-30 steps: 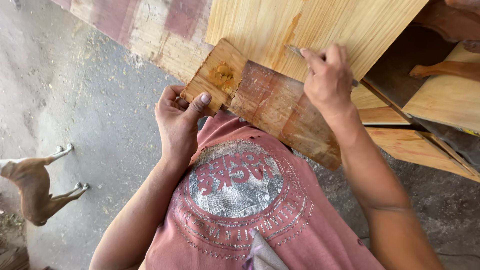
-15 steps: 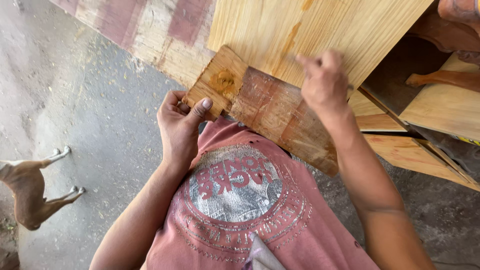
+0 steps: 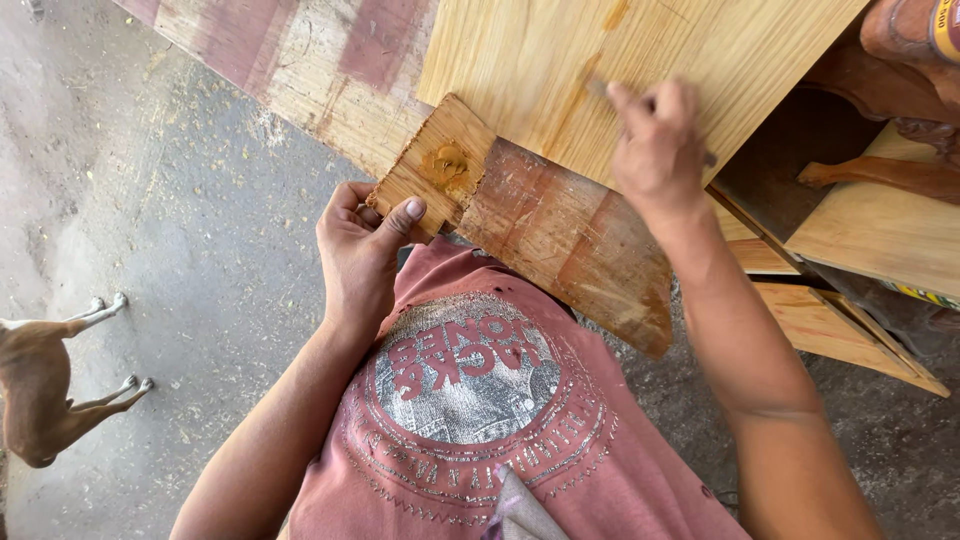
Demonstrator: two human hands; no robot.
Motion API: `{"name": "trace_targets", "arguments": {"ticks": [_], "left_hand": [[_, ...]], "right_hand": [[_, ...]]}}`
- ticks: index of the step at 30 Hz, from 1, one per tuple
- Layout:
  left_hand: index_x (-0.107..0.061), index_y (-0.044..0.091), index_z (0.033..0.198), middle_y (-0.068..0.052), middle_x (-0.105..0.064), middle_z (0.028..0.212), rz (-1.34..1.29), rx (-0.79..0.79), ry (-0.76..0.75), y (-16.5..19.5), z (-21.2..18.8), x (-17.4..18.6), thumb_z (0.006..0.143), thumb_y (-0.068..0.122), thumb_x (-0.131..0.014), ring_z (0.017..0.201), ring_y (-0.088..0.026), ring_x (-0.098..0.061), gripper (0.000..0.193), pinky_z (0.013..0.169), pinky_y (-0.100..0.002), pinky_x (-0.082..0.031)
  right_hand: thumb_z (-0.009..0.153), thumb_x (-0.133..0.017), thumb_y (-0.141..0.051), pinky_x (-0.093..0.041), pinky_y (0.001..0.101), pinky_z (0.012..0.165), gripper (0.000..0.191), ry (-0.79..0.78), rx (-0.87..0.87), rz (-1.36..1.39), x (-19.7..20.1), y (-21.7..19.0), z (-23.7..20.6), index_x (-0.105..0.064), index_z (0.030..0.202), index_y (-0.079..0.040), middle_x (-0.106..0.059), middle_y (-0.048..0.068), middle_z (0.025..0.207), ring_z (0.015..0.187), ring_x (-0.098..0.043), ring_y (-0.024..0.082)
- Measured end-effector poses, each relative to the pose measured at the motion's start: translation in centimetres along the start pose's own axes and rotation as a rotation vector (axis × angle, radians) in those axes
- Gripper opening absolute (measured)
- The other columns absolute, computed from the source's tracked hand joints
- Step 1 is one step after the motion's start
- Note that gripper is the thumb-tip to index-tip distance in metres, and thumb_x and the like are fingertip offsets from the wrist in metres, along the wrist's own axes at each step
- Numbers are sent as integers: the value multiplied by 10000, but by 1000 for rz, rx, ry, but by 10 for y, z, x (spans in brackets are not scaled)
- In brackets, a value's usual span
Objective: The person holds a small board of wood filler in one hand and uses a putty knife to spread filler over dents and scratches on a wooden furniture panel, rotating the panel to reach different spots and working filler into the surface across the episode.
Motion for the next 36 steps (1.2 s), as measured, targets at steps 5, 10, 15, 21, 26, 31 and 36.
{"name": "trace_targets", "arguments": {"ticks": [5,10,15,21,26,31,36], "left_hand": [[-532,-47,1085,-150,-735,934,25,-17,17,0,1,1,937,90,-758,825,-169,-744,303,730,-304,-643],[-541,-54,1085,-154,-719,914,42,-2,26,0,1,1,931,94,-763,798,-176,-740,308,710,-313,-645],[-529,-55,1094,-165,-737,920,26,-13,-3,2,0,0,944,113,-762,822,-184,-752,324,737,-312,-650],[-528,-43,1083,-158,-742,905,41,-2,-3,2,-1,0,929,119,-755,813,-179,-760,319,709,-307,-655],[-543,-44,1049,-146,-724,911,67,-28,24,4,2,0,922,96,-773,805,-167,-739,298,709,-304,-645],[-550,-39,1043,-141,-729,918,64,-24,26,5,0,-3,908,110,-778,810,-163,-740,304,707,-300,-642],[-551,-48,1053,-155,-725,928,89,-32,31,12,-2,-5,920,110,-774,812,-170,-739,304,708,-302,-632]], "right_hand": [[1059,-690,-73,-469,349,730,194,-137,-69,82,-8,1,-4,-811,1199,-130,-517,73,906,892,-517,251],[1103,-684,-84,-455,353,741,183,-128,-33,69,-6,10,-1,-808,1232,-121,-505,74,899,902,-512,236],[1079,-686,-134,-464,349,734,146,-129,-10,-2,-9,13,-8,-805,1161,-111,-516,48,925,908,-497,230],[1083,-662,-100,-448,373,701,194,-273,-24,80,-12,6,-9,-824,1179,-147,-512,62,870,865,-491,230],[1029,-661,-40,-490,371,763,220,-174,-68,94,3,18,0,-809,1180,-103,-531,91,914,922,-531,262],[954,-674,-28,-506,413,813,291,-170,-76,121,10,23,3,-812,1190,-130,-551,113,908,940,-556,288],[1043,-652,-40,-491,391,772,255,-138,-133,90,9,17,11,-804,1228,-127,-546,80,868,871,-523,251]]}}
Point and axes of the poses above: each hand's wrist, its own z-axis towards the middle knuckle, its own x-axis out of the back of the hand, y = z × x, the point moved 5 cm from there along z, towards the middle knuckle
